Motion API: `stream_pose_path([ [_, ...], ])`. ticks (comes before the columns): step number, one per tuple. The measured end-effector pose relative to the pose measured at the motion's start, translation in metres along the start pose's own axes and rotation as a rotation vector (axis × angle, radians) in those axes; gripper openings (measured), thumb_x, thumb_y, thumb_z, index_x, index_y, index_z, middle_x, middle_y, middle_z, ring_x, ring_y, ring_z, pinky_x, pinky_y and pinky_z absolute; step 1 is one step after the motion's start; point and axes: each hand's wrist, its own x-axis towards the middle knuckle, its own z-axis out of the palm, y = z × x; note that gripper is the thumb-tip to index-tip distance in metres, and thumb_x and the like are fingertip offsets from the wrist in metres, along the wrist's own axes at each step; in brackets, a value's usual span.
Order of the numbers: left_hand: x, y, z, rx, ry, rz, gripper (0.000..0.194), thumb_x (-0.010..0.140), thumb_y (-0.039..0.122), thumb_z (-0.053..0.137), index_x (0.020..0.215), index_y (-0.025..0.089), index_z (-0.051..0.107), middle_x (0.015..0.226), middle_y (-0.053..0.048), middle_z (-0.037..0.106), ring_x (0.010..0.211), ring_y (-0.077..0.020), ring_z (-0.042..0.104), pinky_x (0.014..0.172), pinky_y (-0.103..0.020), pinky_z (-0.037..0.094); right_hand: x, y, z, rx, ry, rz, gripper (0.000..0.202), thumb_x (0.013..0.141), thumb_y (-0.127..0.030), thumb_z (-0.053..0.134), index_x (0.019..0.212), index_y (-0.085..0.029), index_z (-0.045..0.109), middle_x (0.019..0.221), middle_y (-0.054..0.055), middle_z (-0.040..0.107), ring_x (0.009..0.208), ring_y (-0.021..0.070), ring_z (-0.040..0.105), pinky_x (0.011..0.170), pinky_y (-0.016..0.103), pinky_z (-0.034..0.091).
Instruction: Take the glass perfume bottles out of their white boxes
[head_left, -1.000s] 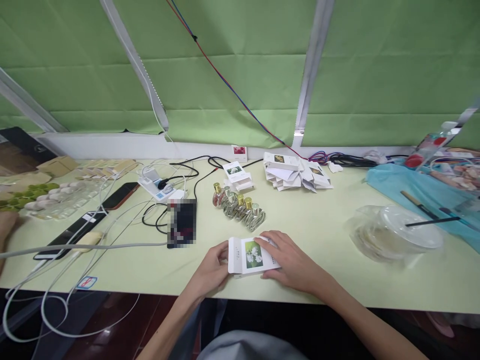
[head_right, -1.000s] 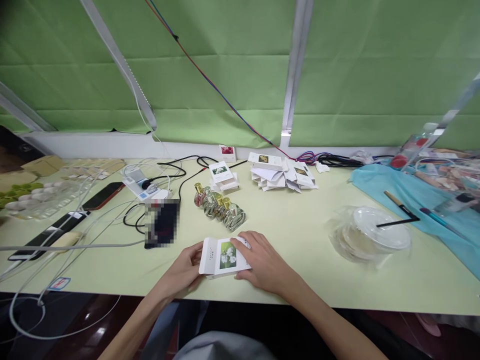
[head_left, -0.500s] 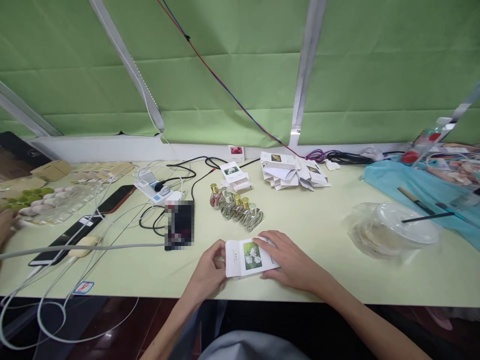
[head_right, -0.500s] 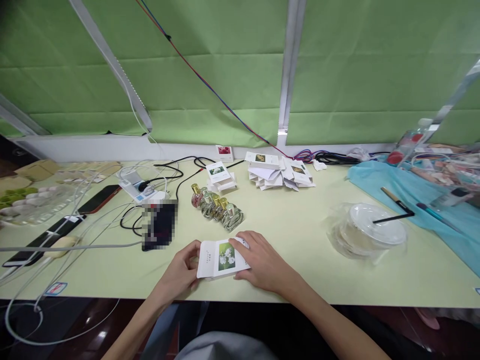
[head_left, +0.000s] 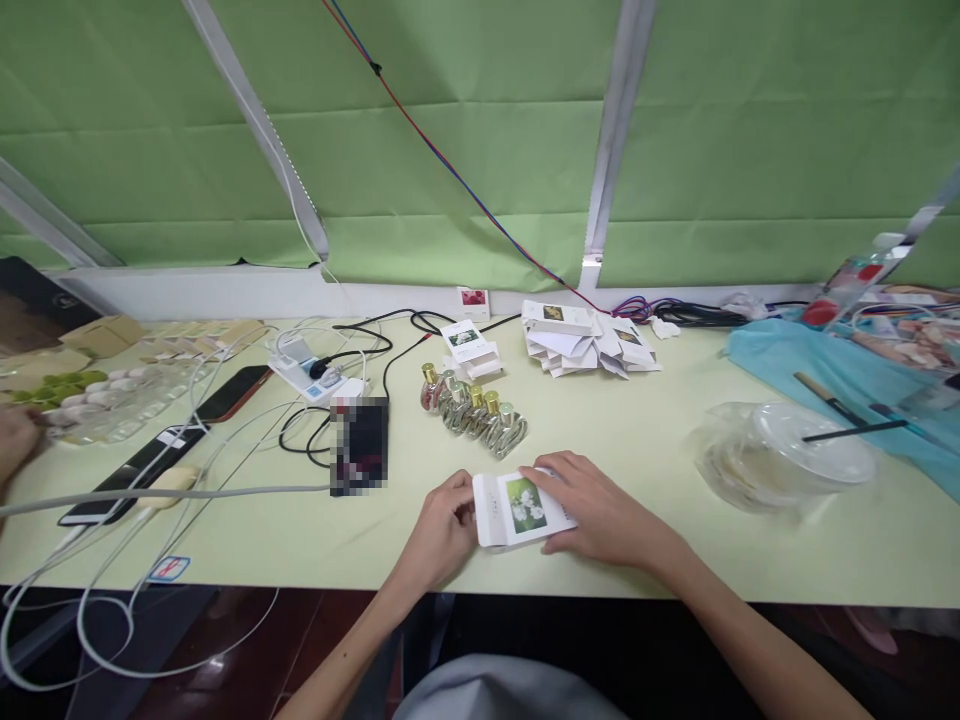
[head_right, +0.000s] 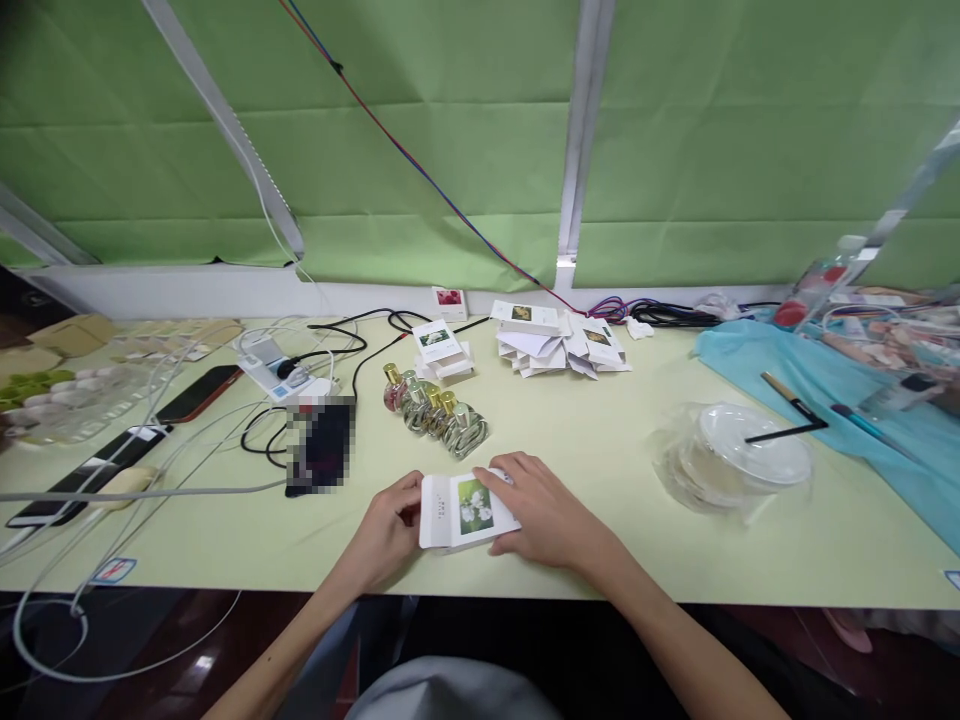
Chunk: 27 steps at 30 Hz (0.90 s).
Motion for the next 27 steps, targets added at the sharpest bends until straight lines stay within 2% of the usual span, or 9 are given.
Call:
stream_pose_path([
  [3,0.002,-0.002,-0.008,-0.013,-0.003,-0.056,0.017,0.084,0.033,0.067,0.086,0.017,0.074,0.09,-0.005,0.066,0.062,-0.0114,0.05,0.058,-0.023,0.04,-0.014,0.022,-0.017,0.0,-0.035,0.115,0.083,0.074,-0.03,0.081,0.148,-0.022,0.045,0.145,0.014,0.05,0.136,0.0306,0.043,0.115,0.048,0.037],
  [5,0.003,-0.003,-0.012,-0.047,-0.014,-0.106,0.029,0.085,0.043,0.067,0.096,0.016,0.072,0.089,-0.005,0.068,0.06,-0.0118,0.053,0.057,-0.024,0.041,-0.025,0.038,-0.029,0.004,-0.055,0.199,0.081,0.076,-0.028,0.076,0.15,-0.023,0.043,0.149,0.013,0.047,0.139,0.0298,0.04,0.117,0.048,0.035],
  [8,0.007,-0.001,-0.017,-0.112,-0.045,-0.152,0.035,0.089,0.048,0.061,0.101,0.016,0.066,0.084,-0.004,0.069,0.054,-0.0119,0.055,0.054,-0.025,0.043,-0.038,0.056,-0.043,0.003,-0.079,0.31,0.077,0.078,-0.026,0.068,0.15,-0.023,0.042,0.152,0.012,0.043,0.143,0.0296,0.038,0.118,0.046,0.033],
  [10,0.013,0.005,-0.019,-0.084,-0.047,-0.107,0.032,0.09,0.047,0.06,0.099,0.016,0.066,0.086,-0.004,0.069,0.055,-0.0123,0.056,0.054,-0.025,0.044,-0.044,0.061,-0.047,0.002,-0.084,0.349,0.075,0.079,-0.026,0.064,0.15,-0.022,0.041,0.153,0.011,0.042,0.143,0.0303,0.038,0.118,0.047,0.034],
  [13,0.027,0.024,-0.024,0.082,-0.05,0.036,0.028,0.091,0.043,0.061,0.098,0.017,0.069,0.085,-0.005,0.07,0.068,-0.016,0.06,0.061,-0.025,0.045,-0.048,0.059,-0.048,-0.001,-0.084,0.37,0.073,0.079,-0.028,0.06,0.15,-0.022,0.04,0.151,0.012,0.044,0.142,0.0315,0.039,0.116,0.049,0.035],
  [18,0.057,0.061,-0.03,0.362,-0.16,0.261,0.017,0.092,0.028,0.061,0.098,0.016,0.073,0.097,-0.007,0.066,0.073,-0.0172,0.061,0.068,-0.029,0.045,-0.053,0.051,-0.042,-0.081,-0.066,0.393,0.074,0.078,-0.025,0.059,0.15,-0.021,0.04,0.147,0.014,0.047,0.138,0.0323,0.043,0.113,0.048,0.039],
  [23,0.086,0.08,-0.03,0.589,-0.259,0.36,0.014,0.091,0.024,0.061,0.092,0.018,0.074,0.089,-0.006,0.059,0.072,-0.0178,0.059,0.065,-0.029,0.04,-0.059,0.051,-0.037,-0.165,-0.028,0.416,0.074,0.077,-0.023,0.061,0.149,-0.022,0.041,0.141,0.014,0.053,0.134,0.0339,0.047,0.108,0.048,0.044],
  [27,0.102,0.086,-0.033,0.697,-0.31,0.363,0.014,0.088,0.024,0.063,0.093,0.019,0.076,0.086,-0.004,0.056,0.07,-0.0171,0.059,0.059,-0.028,0.035,-0.061,0.051,-0.038,-0.193,-0.024,0.446,0.074,0.077,-0.024,0.061,0.148,-0.021,0.042,0.14,0.015,0.053,0.132,0.0336,0.048,0.107,0.047,0.045],
])
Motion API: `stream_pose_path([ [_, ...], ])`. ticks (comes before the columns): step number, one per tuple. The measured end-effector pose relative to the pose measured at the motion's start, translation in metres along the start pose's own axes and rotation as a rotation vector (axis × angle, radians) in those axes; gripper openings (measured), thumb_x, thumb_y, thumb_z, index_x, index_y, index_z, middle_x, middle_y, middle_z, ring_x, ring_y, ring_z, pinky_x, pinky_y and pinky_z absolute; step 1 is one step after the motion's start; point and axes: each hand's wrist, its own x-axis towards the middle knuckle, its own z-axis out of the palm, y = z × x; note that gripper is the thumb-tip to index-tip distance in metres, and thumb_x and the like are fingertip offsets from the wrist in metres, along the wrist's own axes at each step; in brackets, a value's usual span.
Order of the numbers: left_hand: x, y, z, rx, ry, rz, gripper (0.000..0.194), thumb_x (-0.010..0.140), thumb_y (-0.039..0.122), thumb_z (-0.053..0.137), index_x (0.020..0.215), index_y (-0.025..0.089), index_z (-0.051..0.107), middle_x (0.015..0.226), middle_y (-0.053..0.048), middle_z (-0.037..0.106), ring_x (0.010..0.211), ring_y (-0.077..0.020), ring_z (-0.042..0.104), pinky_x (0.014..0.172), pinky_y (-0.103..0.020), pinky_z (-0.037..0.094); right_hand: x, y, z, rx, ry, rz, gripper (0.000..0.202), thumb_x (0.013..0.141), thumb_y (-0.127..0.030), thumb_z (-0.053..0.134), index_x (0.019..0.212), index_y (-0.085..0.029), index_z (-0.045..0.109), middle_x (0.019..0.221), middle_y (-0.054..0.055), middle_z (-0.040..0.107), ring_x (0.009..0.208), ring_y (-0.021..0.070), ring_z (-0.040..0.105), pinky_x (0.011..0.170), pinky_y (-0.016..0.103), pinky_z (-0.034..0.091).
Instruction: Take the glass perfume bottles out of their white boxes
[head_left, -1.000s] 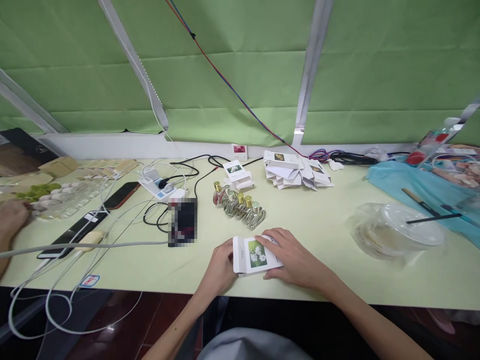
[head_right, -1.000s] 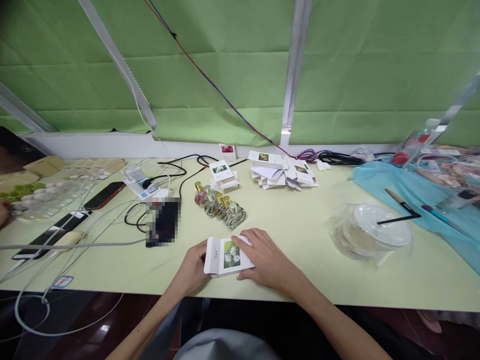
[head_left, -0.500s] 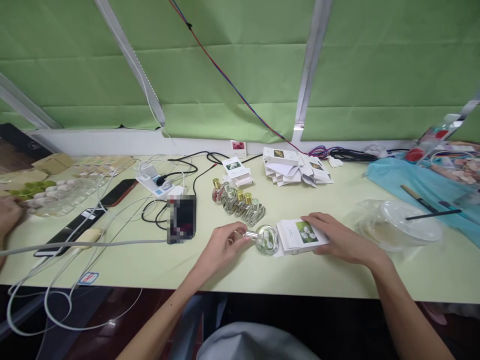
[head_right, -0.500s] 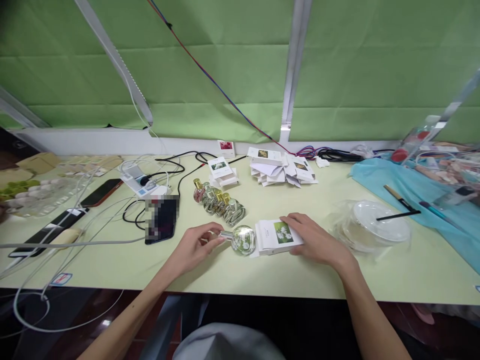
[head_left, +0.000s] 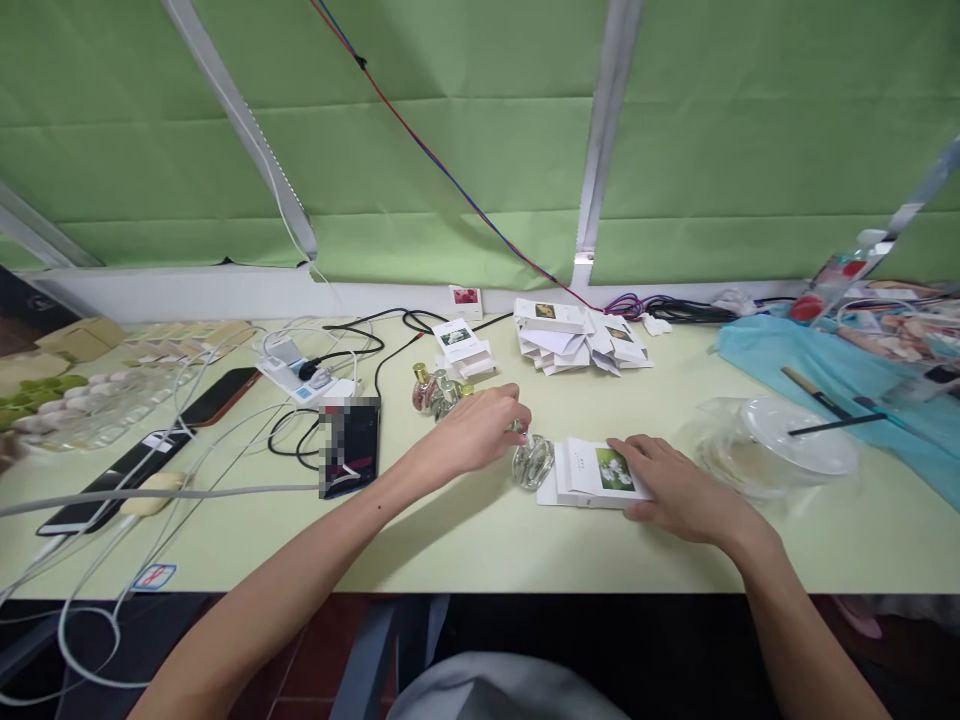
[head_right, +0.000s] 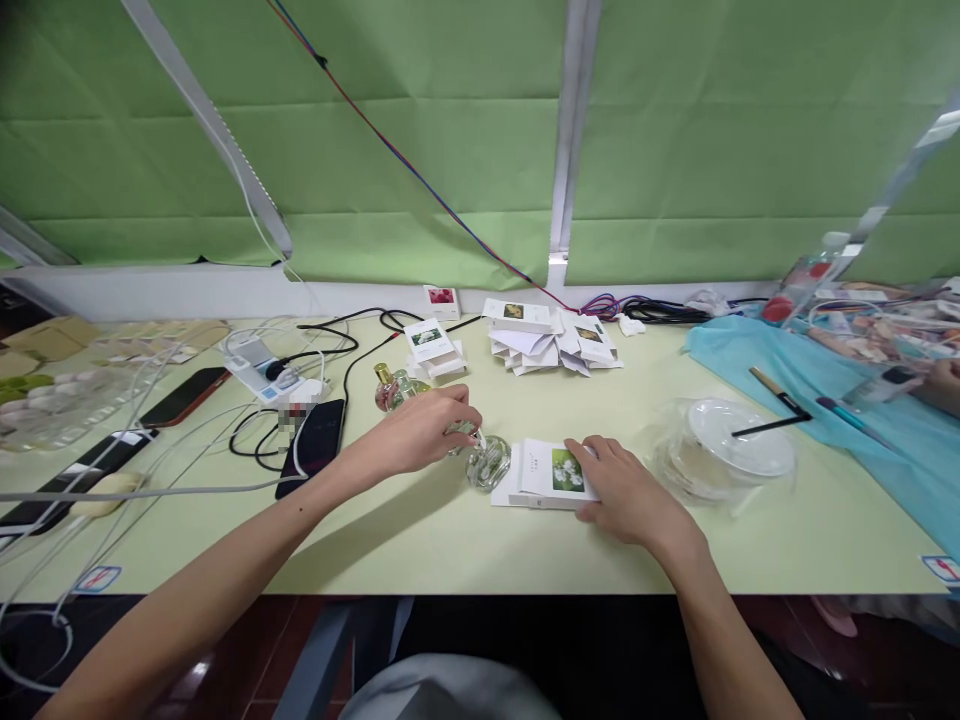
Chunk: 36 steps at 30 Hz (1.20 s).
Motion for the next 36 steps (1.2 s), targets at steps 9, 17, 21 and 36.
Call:
stream_pose_path([
  [9,0.012,-0.012,-0.002,0.091,-0.017,-0.042,0.017,0.087,0.018,0.059,0.092,0.017,0.075,0.091,-0.007,0.058,0.072,-0.018,0.06,0.062,-0.029,0.037,-0.001,0.002,-0.002,-0.029,0.002,0.074,0.069,0.079,-0.026,0.06,0.147,-0.021,0.044,0.133,0.016,0.057,0.124,0.0347,0.053,0.103,0.048,0.046],
  [17,-0.002,0.02,-0.004,-0.055,0.115,-0.08,0.026,0.094,0.032,0.057,0.111,0.016,0.069,0.086,-0.008,0.067,0.08,-0.0244,0.065,0.071,-0.031,0.045,-0.002,-0.004,-0.015,0.124,0.024,0.086,0.07,0.089,-0.038,0.056,0.153,-0.022,0.032,0.136,0.017,0.053,0.126,0.0353,0.052,0.103,0.049,0.046],
  [21,-0.002,0.034,-0.002,-0.348,0.177,-0.146,0.043,0.099,0.041,0.048,0.135,0.02,0.052,0.078,-0.004,0.068,0.08,-0.0237,0.064,0.069,-0.029,0.044,-0.002,-0.015,-0.026,0.26,0.115,-0.007,0.076,0.092,-0.046,0.053,0.157,-0.026,0.019,0.149,0.013,0.042,0.14,0.0324,0.041,0.111,0.047,0.042],
  [36,0.043,-0.107,-0.077,-0.643,0.589,-0.502,0.019,0.08,0.017,0.057,0.093,0.012,0.071,0.06,-0.001,0.06,0.044,-0.0077,0.05,0.043,-0.017,0.036,0.012,-0.013,-0.024,0.421,0.175,0.113,0.064,0.096,-0.046,0.045,0.154,-0.024,0.03,0.142,0.014,0.057,0.13,0.0331,0.055,0.106,0.049,0.045],
])
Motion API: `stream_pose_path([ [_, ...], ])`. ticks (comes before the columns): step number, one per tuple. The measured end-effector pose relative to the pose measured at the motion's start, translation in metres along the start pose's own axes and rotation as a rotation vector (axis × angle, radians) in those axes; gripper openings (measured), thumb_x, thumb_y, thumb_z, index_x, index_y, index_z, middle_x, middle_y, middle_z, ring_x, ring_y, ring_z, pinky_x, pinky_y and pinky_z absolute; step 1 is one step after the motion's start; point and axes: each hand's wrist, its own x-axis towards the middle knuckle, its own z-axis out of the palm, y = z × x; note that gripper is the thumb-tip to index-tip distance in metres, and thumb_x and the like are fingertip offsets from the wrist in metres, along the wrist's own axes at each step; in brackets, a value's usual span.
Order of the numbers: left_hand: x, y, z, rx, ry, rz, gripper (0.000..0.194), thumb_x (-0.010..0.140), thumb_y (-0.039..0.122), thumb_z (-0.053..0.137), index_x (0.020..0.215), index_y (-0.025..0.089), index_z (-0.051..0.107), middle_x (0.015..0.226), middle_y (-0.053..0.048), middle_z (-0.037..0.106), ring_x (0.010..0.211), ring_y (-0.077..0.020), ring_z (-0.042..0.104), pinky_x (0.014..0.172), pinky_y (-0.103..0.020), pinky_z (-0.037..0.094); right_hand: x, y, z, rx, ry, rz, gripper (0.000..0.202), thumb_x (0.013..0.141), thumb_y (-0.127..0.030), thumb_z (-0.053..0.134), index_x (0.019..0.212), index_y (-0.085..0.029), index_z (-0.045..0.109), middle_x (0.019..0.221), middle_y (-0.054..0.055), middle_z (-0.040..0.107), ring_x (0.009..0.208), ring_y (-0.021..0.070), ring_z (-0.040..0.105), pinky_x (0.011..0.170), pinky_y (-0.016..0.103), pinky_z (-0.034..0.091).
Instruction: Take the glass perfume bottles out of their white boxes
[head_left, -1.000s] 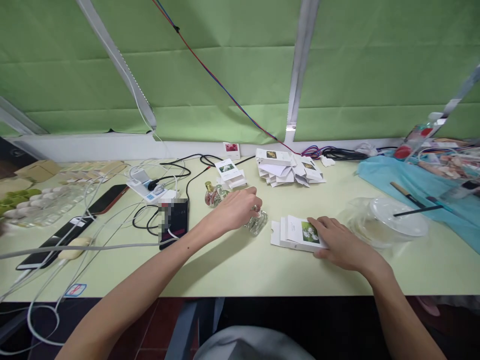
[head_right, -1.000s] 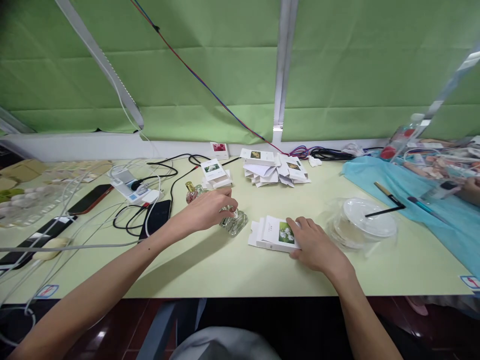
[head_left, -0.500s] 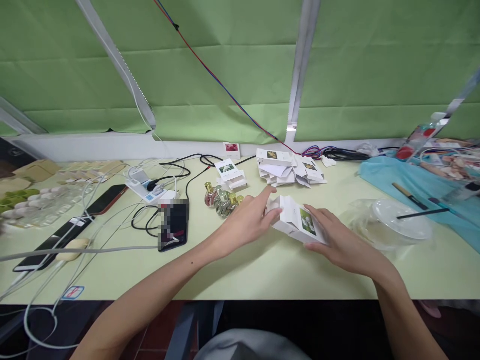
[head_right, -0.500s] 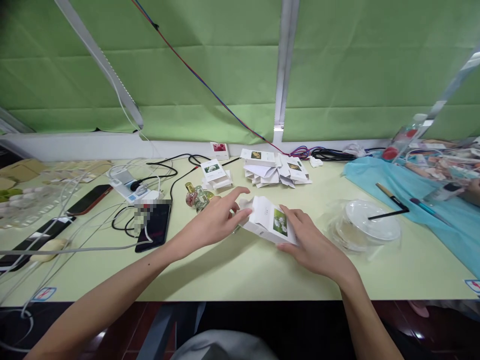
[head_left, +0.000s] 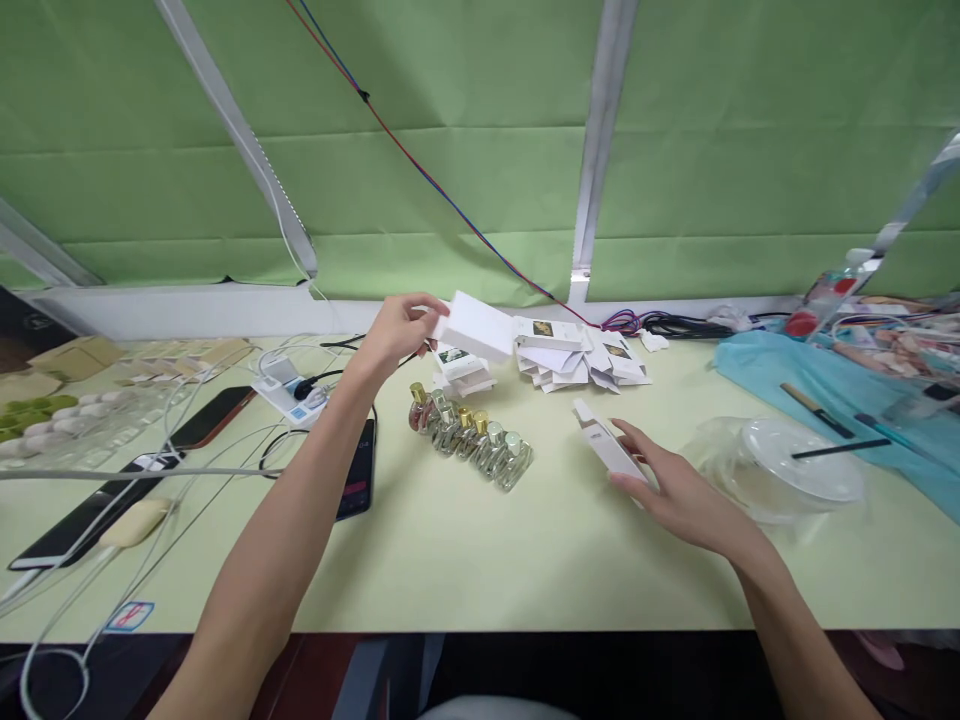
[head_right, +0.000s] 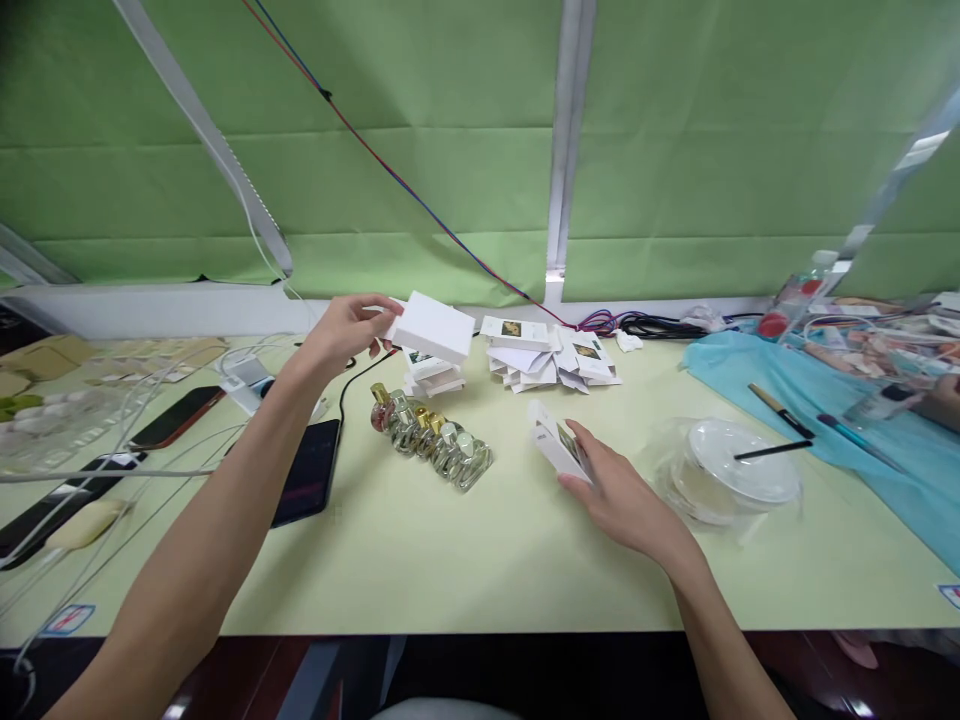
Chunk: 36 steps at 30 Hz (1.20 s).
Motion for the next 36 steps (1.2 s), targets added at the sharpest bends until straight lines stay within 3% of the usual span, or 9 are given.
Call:
stream_pose_path([
  [3,0.027,-0.048,0.0,-0.084,0.06,-0.237,0.012,0.076,0.013,0.061,0.087,0.013,0.067,0.06,-0.001,0.06,0.044,-0.008,0.054,0.043,-0.017,0.037,0.008,-0.01,-0.002,0.074,0.022,-0.03,0.053,0.1,-0.044,0.038,0.15,-0.026,0.037,0.125,0.011,0.068,0.112,0.0314,0.066,0.095,0.047,0.051],
  [8,0.039,-0.105,0.016,-0.091,0.018,-0.357,0.014,0.071,0.014,0.067,0.085,0.013,0.064,0.062,-0.002,0.061,0.043,-0.0106,0.057,0.04,-0.017,0.037,0.048,-0.041,-0.003,0.082,0.207,-0.125,0.042,0.099,-0.036,0.035,0.135,-0.021,0.052,0.111,0.011,0.071,0.1,0.0326,0.068,0.084,0.044,0.053],
  [13,0.041,-0.126,0.022,-0.118,-0.035,-0.352,0.024,0.068,0.018,0.071,0.091,0.016,0.064,0.064,0.0,0.065,0.044,-0.0105,0.058,0.04,-0.016,0.036,0.131,-0.108,0.006,-0.088,0.32,-0.327,0.042,0.099,-0.021,0.03,0.132,-0.014,0.055,0.108,0.014,0.071,0.091,0.0296,0.068,0.086,0.042,0.052],
  [17,0.043,-0.137,0.022,-0.162,-0.061,-0.349,0.021,0.07,0.016,0.069,0.09,0.016,0.063,0.062,0.001,0.064,0.044,-0.0096,0.056,0.042,-0.017,0.039,0.203,-0.164,0.028,-0.304,0.209,-0.402,0.054,0.097,-0.009,0.033,0.15,-0.016,0.037,0.108,0.014,0.072,0.096,0.0284,0.068,0.086,0.039,0.053],
  [20,0.044,-0.142,0.023,-0.207,-0.055,-0.369,0.015,0.074,0.013,0.063,0.088,0.015,0.063,0.06,0.002,0.061,0.045,-0.0103,0.057,0.043,-0.018,0.041,0.239,-0.184,0.054,-0.408,0.156,-0.431,0.056,0.093,0.0,0.031,0.145,-0.013,0.043,0.127,0.02,0.064,0.114,0.0296,0.062,0.094,0.042,0.05],
  [24,0.04,-0.142,0.023,-0.281,-0.074,-0.393,0.019,0.075,0.005,0.054,0.089,0.013,0.064,0.064,-0.001,0.064,0.048,-0.0105,0.059,0.049,-0.019,0.047,0.261,-0.177,0.089,-0.475,0.025,-0.459,0.048,0.095,-0.001,0.034,0.139,-0.01,0.052,0.131,0.021,0.061,0.13,0.0297,0.052,0.109,0.045,0.041],
  [27,0.036,-0.139,0.02,-0.331,-0.127,-0.43,0.026,0.075,0.001,0.051,0.095,0.012,0.065,0.068,-0.005,0.069,0.054,-0.0134,0.064,0.053,-0.021,0.052,0.269,-0.16,0.108,-0.485,-0.062,-0.466,0.049,0.096,-0.005,0.04,0.145,-0.011,0.047,0.142,0.021,0.054,0.138,0.0295,0.046,0.112,0.044,0.037],
  [32,0.036,-0.14,0.017,-0.345,-0.14,-0.524,0.036,0.079,0.006,0.055,0.115,0.011,0.057,0.068,-0.008,0.071,0.062,-0.0222,0.072,0.062,-0.032,0.06,0.277,-0.14,0.12,-0.442,-0.187,-0.465,0.064,0.097,-0.043,0.057,0.15,-0.01,0.042,0.154,0.024,0.042,0.144,0.0362,0.038,0.113,0.047,0.037],
  [36,0.044,-0.145,0.025,-0.252,-0.095,-0.537,0.029,0.09,0.025,0.058,0.115,0.01,0.056,0.063,-0.008,0.068,0.058,-0.0237,0.07,0.056,-0.032,0.058,0.279,-0.136,0.122,-0.339,-0.18,-0.465,0.058,0.099,-0.044,0.051,0.146,-0.009,0.047,0.152,0.023,0.045,0.144,0.0345,0.039,0.114,0.047,0.037],
])
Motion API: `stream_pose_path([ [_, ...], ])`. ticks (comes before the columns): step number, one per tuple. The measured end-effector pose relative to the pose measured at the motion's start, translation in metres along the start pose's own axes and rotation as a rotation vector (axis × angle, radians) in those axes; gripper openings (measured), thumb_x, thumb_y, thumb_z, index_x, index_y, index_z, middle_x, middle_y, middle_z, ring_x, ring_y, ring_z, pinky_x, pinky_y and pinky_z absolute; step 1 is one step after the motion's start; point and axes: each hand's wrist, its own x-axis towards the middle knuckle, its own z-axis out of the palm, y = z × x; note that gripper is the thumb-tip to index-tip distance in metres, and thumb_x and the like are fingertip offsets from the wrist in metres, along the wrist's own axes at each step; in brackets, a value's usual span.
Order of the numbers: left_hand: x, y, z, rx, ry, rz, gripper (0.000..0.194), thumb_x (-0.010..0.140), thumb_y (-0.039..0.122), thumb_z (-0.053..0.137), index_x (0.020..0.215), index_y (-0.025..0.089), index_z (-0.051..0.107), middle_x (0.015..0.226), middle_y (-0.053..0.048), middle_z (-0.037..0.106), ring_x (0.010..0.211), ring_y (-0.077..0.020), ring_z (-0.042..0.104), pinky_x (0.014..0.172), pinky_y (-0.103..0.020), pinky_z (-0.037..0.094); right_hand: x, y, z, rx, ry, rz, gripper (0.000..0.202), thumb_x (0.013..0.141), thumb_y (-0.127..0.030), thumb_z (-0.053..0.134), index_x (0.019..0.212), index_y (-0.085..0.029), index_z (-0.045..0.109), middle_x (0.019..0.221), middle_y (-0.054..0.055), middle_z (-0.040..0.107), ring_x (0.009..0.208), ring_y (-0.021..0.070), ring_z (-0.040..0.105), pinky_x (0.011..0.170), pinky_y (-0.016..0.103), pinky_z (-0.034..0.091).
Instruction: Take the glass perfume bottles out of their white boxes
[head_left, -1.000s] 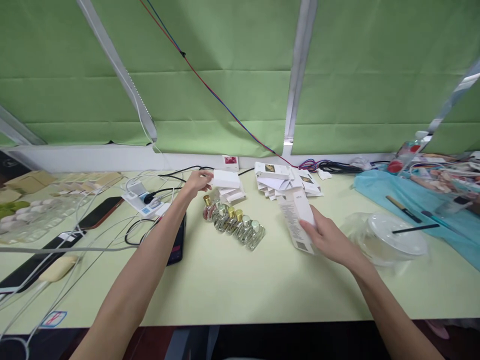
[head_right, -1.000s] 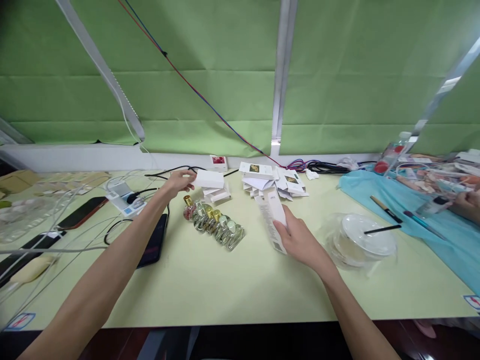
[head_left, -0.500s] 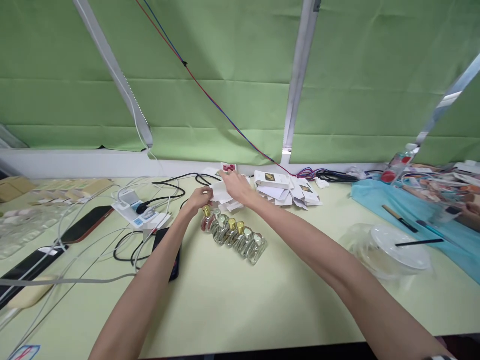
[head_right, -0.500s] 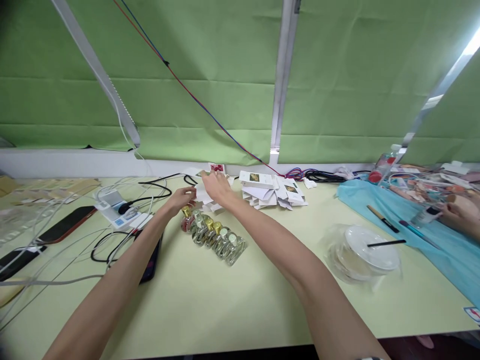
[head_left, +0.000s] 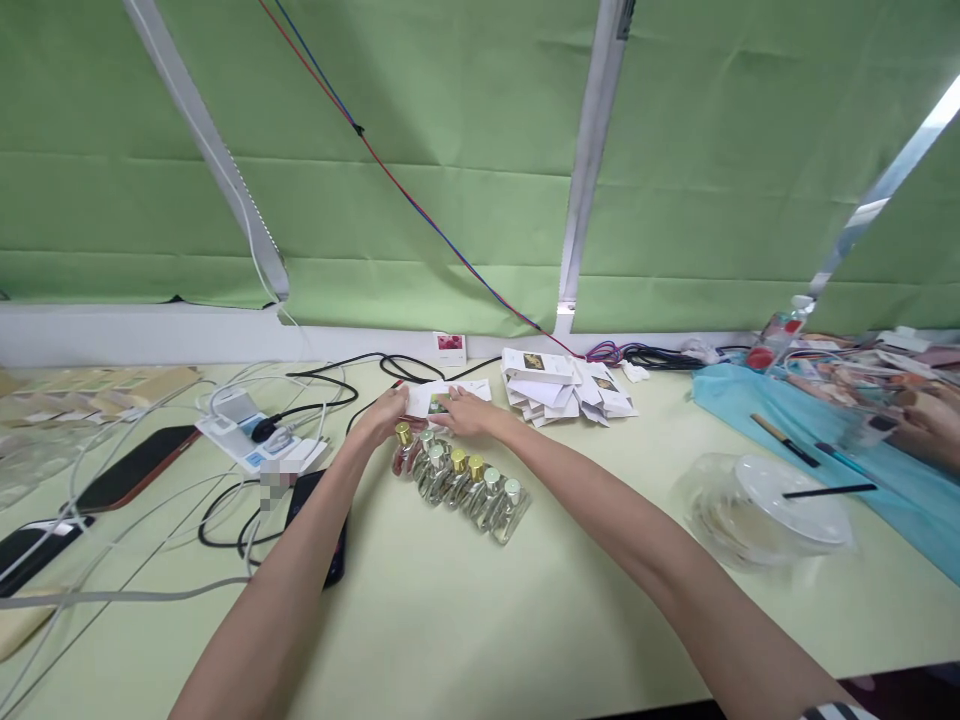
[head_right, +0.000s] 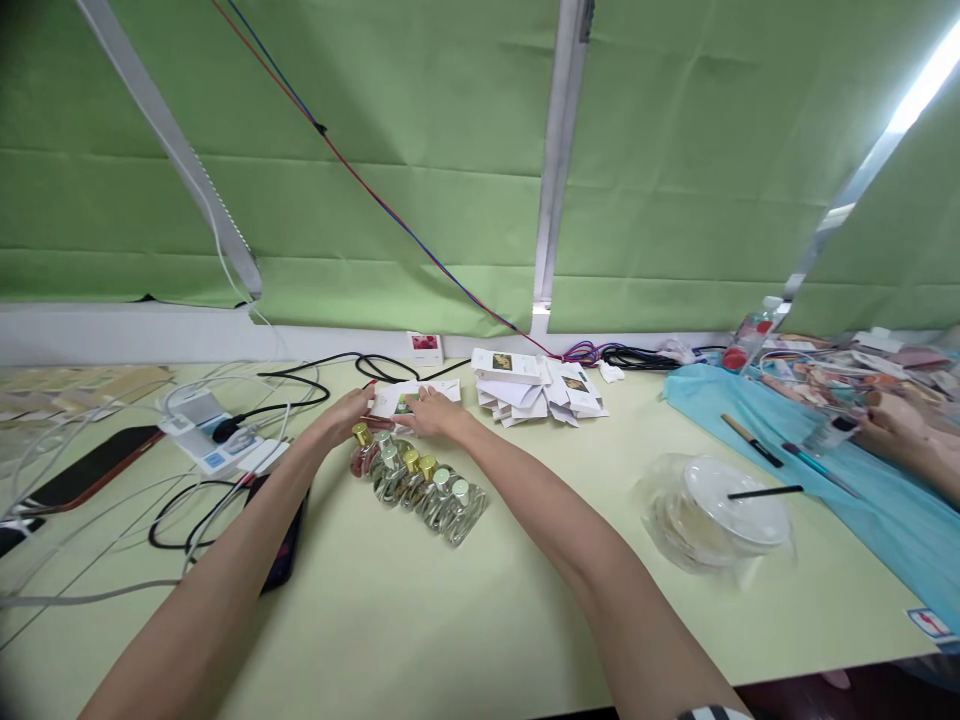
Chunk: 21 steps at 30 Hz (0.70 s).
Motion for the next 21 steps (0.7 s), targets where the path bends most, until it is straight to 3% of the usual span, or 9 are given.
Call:
stream_pose_path([
  [4,0.015,-0.002,0.008,0.155,0.096,0.039,0.056,0.076,0.03,0.079,0.121,0.013,0.052,0.057,0.001,0.063,0.045,-0.0186,0.061,0.045,-0.025,0.047,-0.006,-0.002,-0.01,0.076,0.109,-0.009,0.037,0.1,-0.026,0.049,0.131,-0.01,0.061,0.137,0.017,0.062,0.13,0.027,0.056,0.108,0.039,0.043],
  [8,0.024,-0.002,0.004,0.274,0.094,0.102,0.058,0.069,0.026,0.084,0.118,0.014,0.055,0.054,0.004,0.059,0.04,-0.0143,0.052,0.042,-0.022,0.041,-0.03,0.009,-0.048,0.138,0.335,0.042,0.033,0.097,-0.024,0.053,0.128,-0.022,0.065,0.134,0.005,0.066,0.127,0.02,0.058,0.11,0.031,0.042],
  [11,0.027,-0.001,-0.002,0.301,0.037,0.148,0.056,0.065,0.026,0.085,0.113,0.016,0.059,0.059,0.003,0.062,0.045,-0.0137,0.054,0.044,-0.021,0.042,-0.061,0.043,-0.09,0.163,0.583,0.3,0.042,0.102,-0.027,0.039,0.138,-0.016,0.056,0.143,0.011,0.058,0.134,0.0197,0.051,0.116,0.032,0.034],
  [13,0.028,0.002,-0.005,0.296,-0.001,0.173,0.058,0.061,0.025,0.087,0.112,0.016,0.062,0.067,0.0,0.066,0.05,-0.0135,0.057,0.046,-0.021,0.044,-0.084,0.078,-0.112,0.177,0.684,0.561,0.049,0.103,-0.034,0.036,0.14,-0.006,0.05,0.143,0.022,0.055,0.135,0.0271,0.049,0.115,0.041,0.033],
  [15,0.03,0.006,-0.006,0.281,-0.033,0.195,0.06,0.059,0.025,0.087,0.114,0.016,0.064,0.078,-0.003,0.071,0.056,-0.0137,0.059,0.048,-0.021,0.045,-0.103,0.115,-0.123,0.202,0.701,0.812,0.062,0.099,-0.045,0.046,0.142,-0.001,0.047,0.143,0.031,0.05,0.136,0.036,0.047,0.113,0.05,0.033],
  [17,0.032,0.011,-0.005,0.27,-0.059,0.209,0.062,0.06,0.024,0.085,0.118,0.016,0.065,0.09,-0.006,0.073,0.061,-0.014,0.06,0.049,-0.02,0.044,-0.116,0.147,-0.12,0.245,0.651,0.972,0.069,0.096,-0.051,0.051,0.14,0.002,0.049,0.142,0.035,0.049,0.135,0.039,0.048,0.11,0.049,0.036],
  [21,0.037,0.025,-0.003,0.28,-0.117,0.216,0.066,0.065,0.022,0.08,0.129,0.018,0.065,0.099,-0.009,0.075,0.069,-0.0156,0.062,0.051,-0.02,0.043,-0.129,0.184,-0.096,0.348,0.518,1.056,0.065,0.098,-0.053,0.047,0.127,0.002,0.063,0.133,0.032,0.06,0.131,0.0342,0.056,0.104,0.037,0.043],
])
